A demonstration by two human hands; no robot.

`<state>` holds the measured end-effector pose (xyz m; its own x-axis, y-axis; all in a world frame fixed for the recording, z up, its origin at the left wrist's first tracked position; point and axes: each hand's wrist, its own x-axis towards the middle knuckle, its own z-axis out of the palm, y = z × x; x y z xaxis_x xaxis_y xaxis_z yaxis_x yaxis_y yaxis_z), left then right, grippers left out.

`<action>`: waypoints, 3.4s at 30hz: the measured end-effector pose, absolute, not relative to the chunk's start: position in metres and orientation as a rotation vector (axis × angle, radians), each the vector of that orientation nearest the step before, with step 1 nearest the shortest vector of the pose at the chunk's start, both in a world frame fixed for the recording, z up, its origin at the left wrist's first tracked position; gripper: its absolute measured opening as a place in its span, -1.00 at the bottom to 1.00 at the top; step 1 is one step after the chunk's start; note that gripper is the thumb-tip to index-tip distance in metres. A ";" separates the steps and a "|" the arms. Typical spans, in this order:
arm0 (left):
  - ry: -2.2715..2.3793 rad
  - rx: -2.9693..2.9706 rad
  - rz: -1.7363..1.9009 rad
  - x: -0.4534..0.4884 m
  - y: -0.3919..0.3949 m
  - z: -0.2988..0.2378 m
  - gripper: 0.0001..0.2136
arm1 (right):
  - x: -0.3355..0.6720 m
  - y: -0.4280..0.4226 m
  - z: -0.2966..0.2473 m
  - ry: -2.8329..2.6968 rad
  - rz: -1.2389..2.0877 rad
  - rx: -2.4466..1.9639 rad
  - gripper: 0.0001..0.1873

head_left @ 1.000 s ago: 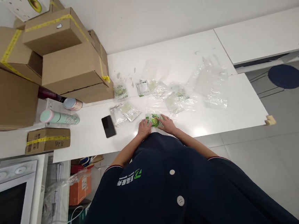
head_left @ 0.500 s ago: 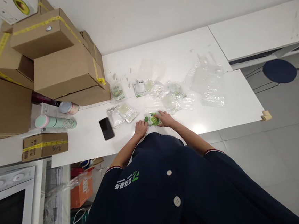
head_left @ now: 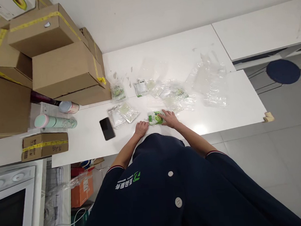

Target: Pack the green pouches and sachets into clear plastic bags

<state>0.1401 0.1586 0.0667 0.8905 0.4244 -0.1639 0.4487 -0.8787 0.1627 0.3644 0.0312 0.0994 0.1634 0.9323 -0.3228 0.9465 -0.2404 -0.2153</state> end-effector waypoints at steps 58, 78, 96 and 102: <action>0.801 2.210 -0.571 0.159 0.198 0.129 -0.78 | 0.363 0.104 0.135 1.874 -1.085 1.871 -0.69; 0.691 2.207 -0.532 0.221 0.200 0.106 -0.43 | 0.357 0.102 0.119 1.937 -0.882 2.274 -0.66; 0.443 1.356 -0.378 0.186 0.207 0.129 -0.64 | 0.333 0.040 0.114 1.880 -1.712 2.822 -0.07; 0.544 1.784 -0.315 0.189 0.196 0.142 -0.67 | 0.321 0.032 0.112 1.777 -2.501 2.661 -0.23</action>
